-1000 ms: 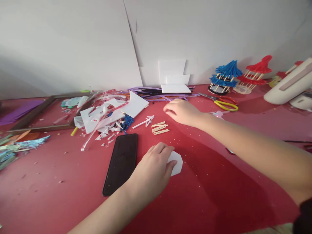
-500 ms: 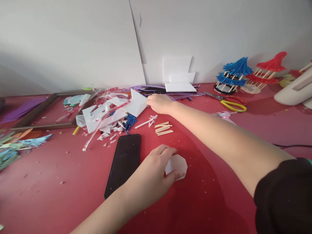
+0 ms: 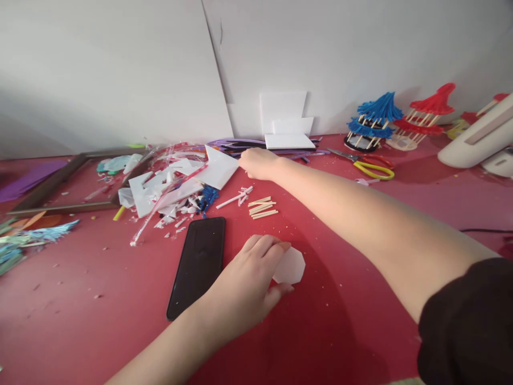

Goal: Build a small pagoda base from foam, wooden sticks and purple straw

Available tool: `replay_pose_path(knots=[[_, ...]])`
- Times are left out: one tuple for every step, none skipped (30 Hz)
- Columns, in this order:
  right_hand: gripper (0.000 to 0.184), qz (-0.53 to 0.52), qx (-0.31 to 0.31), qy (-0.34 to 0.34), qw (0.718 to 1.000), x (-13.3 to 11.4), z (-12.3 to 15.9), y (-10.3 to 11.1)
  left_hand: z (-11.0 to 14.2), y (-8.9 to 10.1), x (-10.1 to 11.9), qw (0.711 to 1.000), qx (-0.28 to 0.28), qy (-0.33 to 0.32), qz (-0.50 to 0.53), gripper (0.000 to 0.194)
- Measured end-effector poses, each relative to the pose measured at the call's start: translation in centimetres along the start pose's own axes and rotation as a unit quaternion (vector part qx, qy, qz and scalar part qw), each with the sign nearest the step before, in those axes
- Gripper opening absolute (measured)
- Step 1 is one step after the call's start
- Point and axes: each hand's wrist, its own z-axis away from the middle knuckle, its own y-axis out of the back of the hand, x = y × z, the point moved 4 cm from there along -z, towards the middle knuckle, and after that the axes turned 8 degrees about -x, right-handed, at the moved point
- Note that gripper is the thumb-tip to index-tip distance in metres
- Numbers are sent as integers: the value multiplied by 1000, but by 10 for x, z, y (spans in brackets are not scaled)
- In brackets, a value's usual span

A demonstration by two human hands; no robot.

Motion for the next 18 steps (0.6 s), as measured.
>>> replay_pose_path(knots=[[14, -5, 2, 1, 1000, 4, 6, 0, 0, 0, 1, 1000, 7, -4, -14, 47], [13, -13, 5, 3, 1000, 7, 14, 0, -1, -1, 2, 1000, 13, -8, -26, 46], [13, -22, 12, 4, 1000, 8, 23, 1, -1, -2, 3, 999, 17, -12, -37, 46], [15, -33, 22, 6, 999, 9, 35, 2, -2, -3, 4, 999, 21, -14, -47, 46], [18, -45, 35, 5, 998, 8, 48, 4, -2, -4, 4, 998, 21, -15, -57, 47], [19, -60, 52, 4, 997, 5, 64, 6, -3, -5, 5, 997, 20, -15, -67, 47], [20, -75, 68, 1, 995, 0, 81, 7, -3, -6, 6, 997, 19, -14, -76, 47], [18, -99, 89, 1, 991, -6, 100, 8, -3, -6, 8, 996, 19, -15, -85, 48], [15, -183, 132, 1, 974, -11, 121, 10, -2, -6, 9, 995, 22, -16, -93, 49], [13, -271, 155, -5, 950, -16, 141, 9, -2, -6, 10, 995, 26, -18, -100, 50], [10, -349, 163, -18, 923, -20, 160, 5, -1, -5, 11, 994, 30, -22, -105, 50], [10, -411, 161, -33, 897, -24, 178, 0, 0, -3, 12, 993, 34, -30, -111, 48], [9, -456, 168, -52, 872, -27, 195, -6, 1, -2, 13, 992, 34, -43, -115, 44], [9, -492, 163, -71, 852, -29, 209, -13, 2, -1, 13, 991, 32, -61, -117, 39], [10, -519, 156, -91, 835, -31, 220, -20, 3, 0, 14, 989, 29, -85, -118, 35], [11, -537, 148, -109, 824, -33, 228, -26, 3, 1, 14, 986, 26, -112, -118, 31], [12, -548, 143, -123, 815, -34, 234, -32, 4, 2, 15, 983, 25, -140, -117, 28], [13, -558, 139, -132, 807, -35, 238, -37, 5, 2, 15, 979, 29, -162, -118, 26]])
